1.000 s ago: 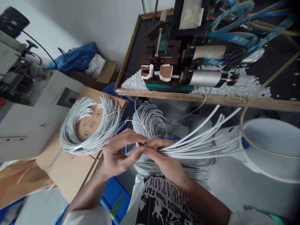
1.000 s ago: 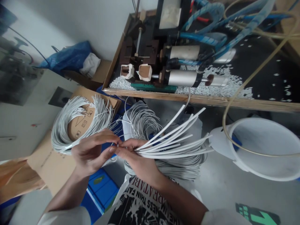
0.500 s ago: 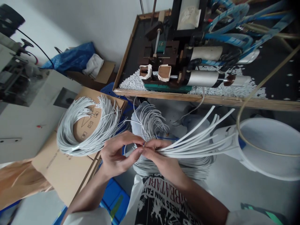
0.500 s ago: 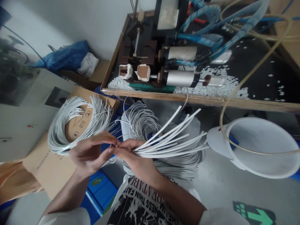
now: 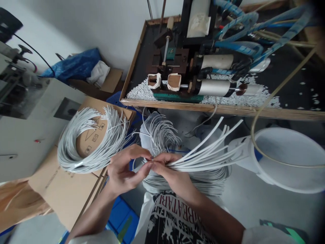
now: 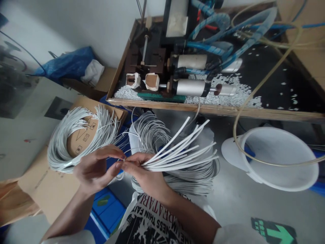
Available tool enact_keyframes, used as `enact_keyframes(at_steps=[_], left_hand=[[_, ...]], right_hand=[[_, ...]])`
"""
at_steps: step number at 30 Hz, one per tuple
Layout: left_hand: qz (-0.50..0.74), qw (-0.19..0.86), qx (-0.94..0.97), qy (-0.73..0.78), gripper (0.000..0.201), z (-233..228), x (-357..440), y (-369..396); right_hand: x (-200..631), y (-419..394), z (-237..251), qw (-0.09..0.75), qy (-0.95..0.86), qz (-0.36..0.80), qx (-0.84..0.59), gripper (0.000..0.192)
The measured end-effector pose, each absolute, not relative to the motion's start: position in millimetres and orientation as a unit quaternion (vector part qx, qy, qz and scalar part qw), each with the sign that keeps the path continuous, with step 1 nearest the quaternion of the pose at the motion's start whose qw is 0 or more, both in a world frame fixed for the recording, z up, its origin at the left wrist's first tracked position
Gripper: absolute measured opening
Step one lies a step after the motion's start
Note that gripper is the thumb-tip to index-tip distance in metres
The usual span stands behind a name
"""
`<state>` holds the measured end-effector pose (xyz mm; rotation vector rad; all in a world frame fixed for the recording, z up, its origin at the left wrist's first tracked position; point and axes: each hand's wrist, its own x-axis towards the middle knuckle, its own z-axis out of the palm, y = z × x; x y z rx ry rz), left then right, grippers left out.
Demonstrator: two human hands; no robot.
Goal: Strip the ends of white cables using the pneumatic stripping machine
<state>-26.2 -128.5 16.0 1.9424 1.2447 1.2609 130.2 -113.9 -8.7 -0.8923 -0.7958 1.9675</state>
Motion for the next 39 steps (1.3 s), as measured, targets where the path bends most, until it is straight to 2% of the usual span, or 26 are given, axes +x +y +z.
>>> enact_keyframes(at_steps=[6, 27, 33, 36, 39], left_hand=[[0.41, 0.254, 0.753, 0.448, 0.03, 20.4, -25.0, -126.6], [0.404, 0.241, 0.75, 0.464, 0.028, 18.0, -22.9, -127.3], [0.376, 0.228, 0.76, 0.478, 0.029, 20.6, -23.4, -127.3], [0.323, 0.257, 0.729, 0.546, 0.028, 22.4, -28.8, -128.5], [0.273, 0.342, 0.69, 0.577, 0.025, 24.4, -33.1, -129.9]], right_hand=[[128.1, -114.5, -9.7, 0.417, -0.32, 0.772, -0.358, 0.017], [135.2, -117.3, -14.1, 0.422, -0.356, 0.766, -0.328, 0.02], [133.7, -116.4, -17.8, 0.429, -0.313, 0.786, -0.317, 0.015], [133.1, -116.1, -20.8, 0.419, -0.289, 0.792, -0.336, 0.018], [132.7, -115.2, -25.3, 0.437, -0.266, 0.783, -0.354, 0.021]])
